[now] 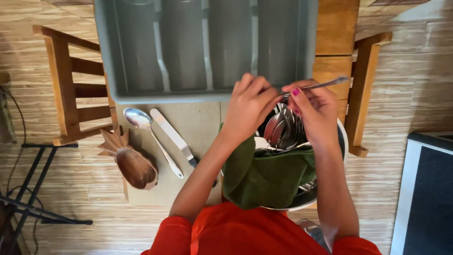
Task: Polishing silverware pieces one by one with a cloth and placing them into a partitioned grey sorting tray.
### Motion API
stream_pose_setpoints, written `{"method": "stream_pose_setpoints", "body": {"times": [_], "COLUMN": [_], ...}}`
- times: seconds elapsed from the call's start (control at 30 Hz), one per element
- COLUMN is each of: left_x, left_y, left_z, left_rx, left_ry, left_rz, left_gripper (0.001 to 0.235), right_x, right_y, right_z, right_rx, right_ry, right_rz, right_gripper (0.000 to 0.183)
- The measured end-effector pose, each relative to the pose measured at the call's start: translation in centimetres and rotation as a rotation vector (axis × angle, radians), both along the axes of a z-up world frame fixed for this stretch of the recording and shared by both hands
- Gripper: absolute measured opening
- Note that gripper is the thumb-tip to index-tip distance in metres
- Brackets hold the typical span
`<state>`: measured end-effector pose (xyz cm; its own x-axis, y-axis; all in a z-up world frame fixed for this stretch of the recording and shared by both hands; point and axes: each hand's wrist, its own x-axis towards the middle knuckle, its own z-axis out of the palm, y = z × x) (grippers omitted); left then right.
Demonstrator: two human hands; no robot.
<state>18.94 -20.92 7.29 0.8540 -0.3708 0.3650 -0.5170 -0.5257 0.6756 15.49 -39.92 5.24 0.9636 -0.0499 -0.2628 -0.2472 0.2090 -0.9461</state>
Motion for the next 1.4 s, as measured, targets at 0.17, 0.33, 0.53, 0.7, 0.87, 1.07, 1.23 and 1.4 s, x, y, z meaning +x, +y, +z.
{"method": "stream_pose_setpoints", "body": {"times": [0.17,0.33,0.53,0.7,0.87,1.07,1.23,1.4], "left_x": [1.8,3.1,4.5,5.4,7.3,8.3,8.5,8.4], "left_y": [-1.4,-2.3,-3.5,-4.0,-4.0,-3.9,-4.3,-4.2], "left_z": [-2.5,-3.8,-7.5,-10.7,-11.4,-13.8,-14.9,-15.0], "left_rx": [-0.065,-0.135,-0.349,-0.526,-0.439,-0.365,-0.327,-0.124], "left_ry": [0.036,0.130,0.483,0.649,0.648,0.701,0.770,0.620], "left_rz": [0.042,0.158,0.274,0.201,0.169,0.102,0.119,0.113], "left_gripper": [0.015,0.028,0.032,0.024,0.027,0.052,0.065,0.060], "right_x": [2.3,4.4,7.0,9.0,11.3,12.8,13.0,13.9], "right_y": [0.2,0.0,-2.4,-3.7,-3.0,-2.8,-3.0,-3.0], "right_z": [-0.6,-1.2,-4.1,-8.7,-11.0,-13.0,-15.6,-16.7], "right_rx": [-0.100,-0.170,0.087,-0.119,-0.071,-0.159,-0.101,-0.291], "right_ry": [-0.083,-0.113,0.029,0.137,0.091,0.144,0.077,0.107], "right_rz": [0.067,0.122,0.206,0.237,0.314,0.326,0.341,0.399], "right_gripper": [0.013,0.015,0.034,0.020,0.019,0.018,0.015,0.030]}}
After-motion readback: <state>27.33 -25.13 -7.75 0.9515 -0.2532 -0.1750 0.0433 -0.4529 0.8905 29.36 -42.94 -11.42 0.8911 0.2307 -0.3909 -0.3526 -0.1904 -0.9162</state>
